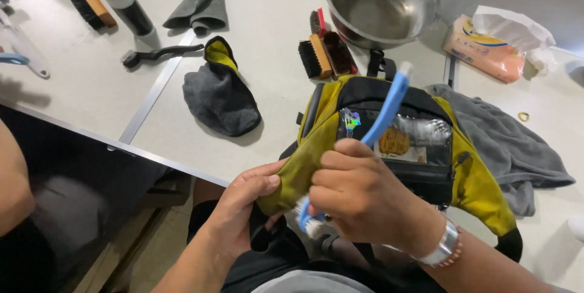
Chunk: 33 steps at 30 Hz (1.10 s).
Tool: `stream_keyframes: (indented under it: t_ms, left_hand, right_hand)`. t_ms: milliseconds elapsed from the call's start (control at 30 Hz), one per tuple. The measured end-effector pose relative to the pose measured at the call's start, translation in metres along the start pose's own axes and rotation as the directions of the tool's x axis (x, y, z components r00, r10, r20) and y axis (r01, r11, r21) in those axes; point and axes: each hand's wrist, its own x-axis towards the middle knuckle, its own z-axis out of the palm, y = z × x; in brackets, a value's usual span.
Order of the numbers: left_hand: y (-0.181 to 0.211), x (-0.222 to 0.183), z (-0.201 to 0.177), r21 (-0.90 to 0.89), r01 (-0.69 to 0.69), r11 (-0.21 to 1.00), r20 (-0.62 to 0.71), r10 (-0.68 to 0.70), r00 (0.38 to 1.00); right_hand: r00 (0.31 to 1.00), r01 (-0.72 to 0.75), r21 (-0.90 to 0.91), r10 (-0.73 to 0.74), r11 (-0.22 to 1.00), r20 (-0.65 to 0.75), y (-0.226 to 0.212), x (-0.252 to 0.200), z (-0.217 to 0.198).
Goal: Cleaning a yellow and black waist bag using a toothbrush, cleaning solution, and a microfiber cloth on a workbench.
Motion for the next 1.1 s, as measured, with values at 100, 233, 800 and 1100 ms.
stream_keyframes:
  t_ms: [100, 233, 800, 1100]
  left_hand:
    - [-0.001, -0.003, -0.003, -0.032, 0.014, 0.999, -0.014, -0.014, 1.0]
    - [0.007, -0.019, 0.024, 0.159, 0.005, 0.987, -0.098, 0.011, 0.995]
    - [0.007, -0.015, 0.039, 0.263, 0.138, 0.955, -0.443, -0.007, 0.896]
    - [-0.002, -0.014, 0.024, 0.298, -0.068, 0.952, -0.11, 0.105, 0.988]
  right_hand:
    - [0.99, -0.106, -0.043, 0.109, 0.993, 0.089, 0.003, -0.015, -0.014]
    - [0.899, -0.39, -0.094, 0.357, 0.916, -0.253, 0.008, -0.028, -0.026]
    - [0.984, -0.162, 0.006, 0.161, 0.987, 0.08, -0.001, -0.004, -0.014]
    - [0.969, -0.235, -0.011, 0.233, 0.972, -0.08, -0.003, 0.018, -0.001]
